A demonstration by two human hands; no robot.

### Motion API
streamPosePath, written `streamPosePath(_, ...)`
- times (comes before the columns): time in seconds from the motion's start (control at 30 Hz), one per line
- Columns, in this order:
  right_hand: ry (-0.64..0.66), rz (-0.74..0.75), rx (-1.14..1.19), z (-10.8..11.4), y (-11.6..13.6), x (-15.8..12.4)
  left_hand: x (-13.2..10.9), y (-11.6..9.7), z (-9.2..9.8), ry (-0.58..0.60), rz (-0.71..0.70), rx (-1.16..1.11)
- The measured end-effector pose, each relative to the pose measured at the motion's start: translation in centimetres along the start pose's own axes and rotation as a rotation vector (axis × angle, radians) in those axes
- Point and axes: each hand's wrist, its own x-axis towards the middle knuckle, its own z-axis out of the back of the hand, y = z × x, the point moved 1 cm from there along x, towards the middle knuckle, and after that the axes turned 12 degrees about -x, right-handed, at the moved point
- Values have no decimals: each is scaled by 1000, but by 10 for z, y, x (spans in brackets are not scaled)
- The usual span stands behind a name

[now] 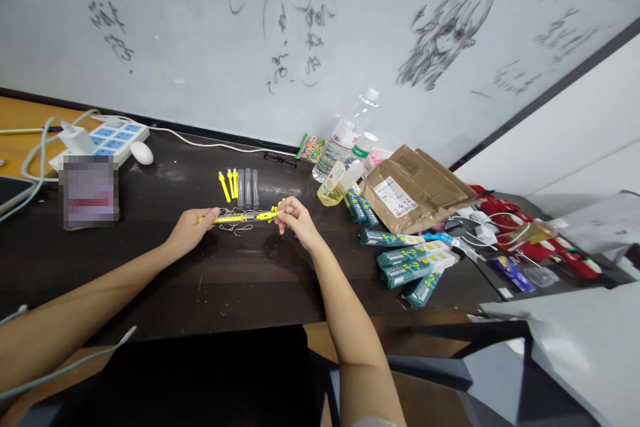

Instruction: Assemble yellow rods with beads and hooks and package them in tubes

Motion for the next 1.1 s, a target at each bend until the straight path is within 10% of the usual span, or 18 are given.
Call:
streamPosePath(0.77, -17, 7, -86, -3, 3, 0, 1, -4, 1, -37, 59, -4)
streamPosePath(1.1, -526, 92, -666, 24, -6, 4, 8, 1, 12, -141, 75, 28)
